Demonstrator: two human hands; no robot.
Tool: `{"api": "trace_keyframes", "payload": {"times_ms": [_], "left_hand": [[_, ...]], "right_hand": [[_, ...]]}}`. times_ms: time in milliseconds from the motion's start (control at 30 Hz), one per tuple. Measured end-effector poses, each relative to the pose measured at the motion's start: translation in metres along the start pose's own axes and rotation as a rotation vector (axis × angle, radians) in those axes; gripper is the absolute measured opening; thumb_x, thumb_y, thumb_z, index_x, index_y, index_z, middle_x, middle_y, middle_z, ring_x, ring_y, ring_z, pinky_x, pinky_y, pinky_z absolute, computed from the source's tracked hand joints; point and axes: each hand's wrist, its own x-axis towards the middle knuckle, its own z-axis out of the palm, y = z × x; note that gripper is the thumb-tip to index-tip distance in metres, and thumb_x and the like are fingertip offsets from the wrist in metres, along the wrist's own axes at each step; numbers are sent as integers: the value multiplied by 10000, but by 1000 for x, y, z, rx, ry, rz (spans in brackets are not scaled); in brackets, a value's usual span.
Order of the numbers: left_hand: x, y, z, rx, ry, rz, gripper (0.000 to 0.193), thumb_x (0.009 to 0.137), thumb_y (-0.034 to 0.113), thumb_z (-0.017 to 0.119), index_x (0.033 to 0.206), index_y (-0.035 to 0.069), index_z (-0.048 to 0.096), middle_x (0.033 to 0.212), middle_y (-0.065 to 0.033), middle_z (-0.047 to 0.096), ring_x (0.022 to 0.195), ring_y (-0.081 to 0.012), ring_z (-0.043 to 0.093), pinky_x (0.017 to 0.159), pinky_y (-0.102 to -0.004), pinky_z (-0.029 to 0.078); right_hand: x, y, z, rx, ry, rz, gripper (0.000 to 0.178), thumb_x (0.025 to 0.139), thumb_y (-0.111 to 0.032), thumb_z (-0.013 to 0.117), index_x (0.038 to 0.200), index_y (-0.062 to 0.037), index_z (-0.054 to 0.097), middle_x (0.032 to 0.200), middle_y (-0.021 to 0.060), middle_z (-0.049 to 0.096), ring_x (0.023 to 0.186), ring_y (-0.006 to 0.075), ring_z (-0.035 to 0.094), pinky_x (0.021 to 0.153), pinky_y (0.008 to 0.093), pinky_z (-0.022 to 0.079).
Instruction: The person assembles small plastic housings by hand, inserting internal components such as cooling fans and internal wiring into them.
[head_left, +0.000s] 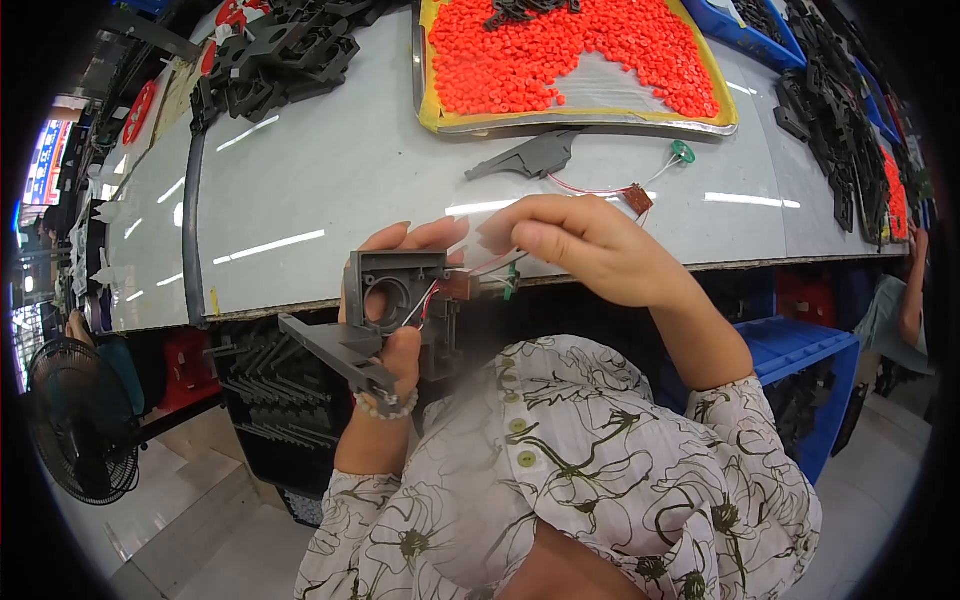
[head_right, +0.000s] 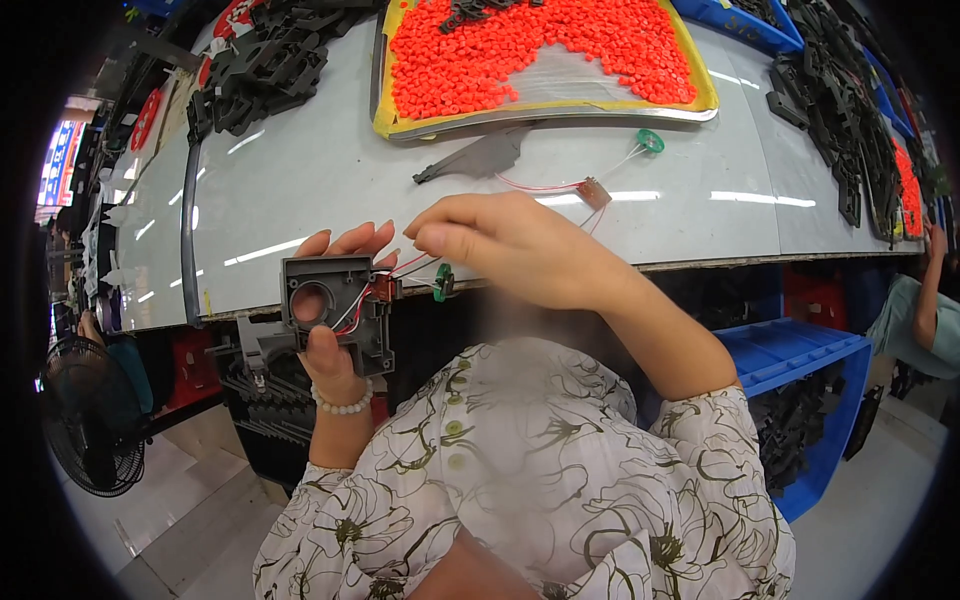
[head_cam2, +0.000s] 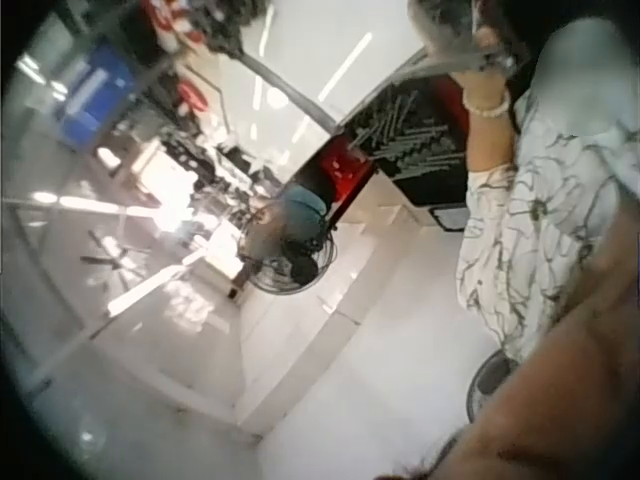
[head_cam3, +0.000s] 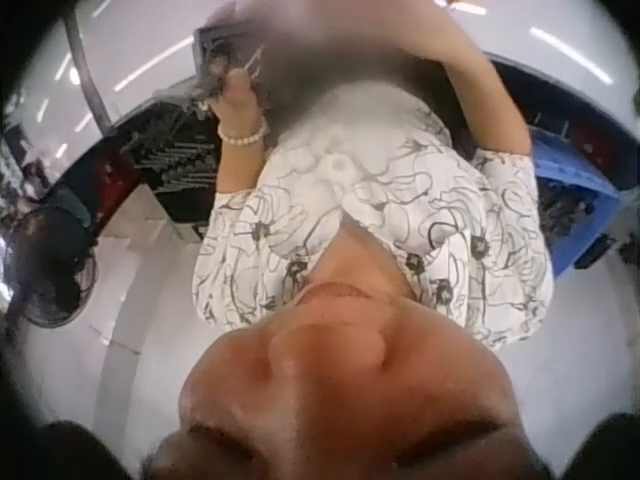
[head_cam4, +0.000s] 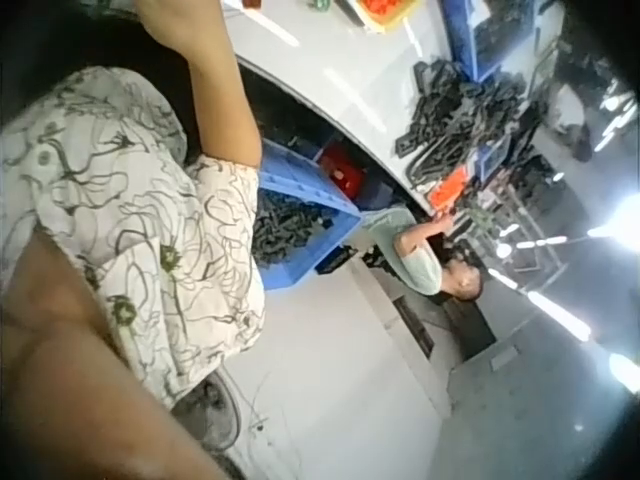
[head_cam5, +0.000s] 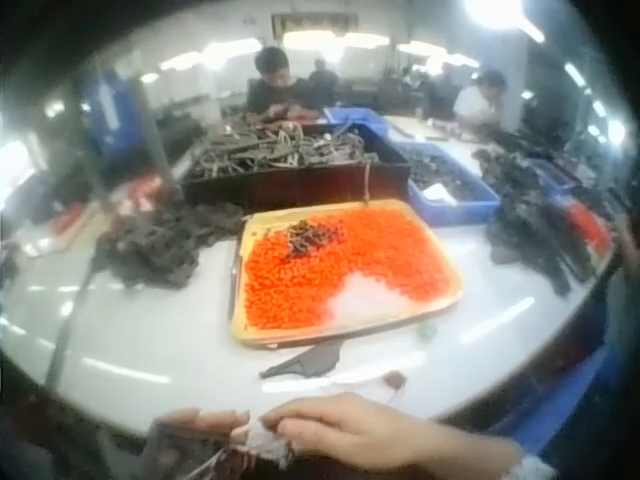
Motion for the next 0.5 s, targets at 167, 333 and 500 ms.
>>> {"api": "trace_keyframes", "payload": {"times_ms": [167,333,500], "left_hand": [[7,6,-1,-46,-40,18,840,744,540,628,1298,-3,306,1223,-275,441,1159,-405,456,933,-439,451],[9,11,1,-3,-40,11,847,737,541,633,1294,-10,310,1206,-281,453,1142,-412,470,922,-435,460],[11,10,2,-20,-46,36,855,726,557,636,1284,-9,320,1188,-285,465,1116,-403,496,873,-401,496]], "right_hand": [[3,9,-15,583,-101,323,358,924,-281,460,1088,17,571,978,125,635,877,167,602,704,266,506],[4,3,-15,523,-346,404,288,893,-181,526,1109,9,549,998,126,622,793,186,647,694,252,530],[5,4,-10,378,-372,309,245,831,-83,608,1053,11,565,933,94,634,811,157,637,706,246,519]]}}
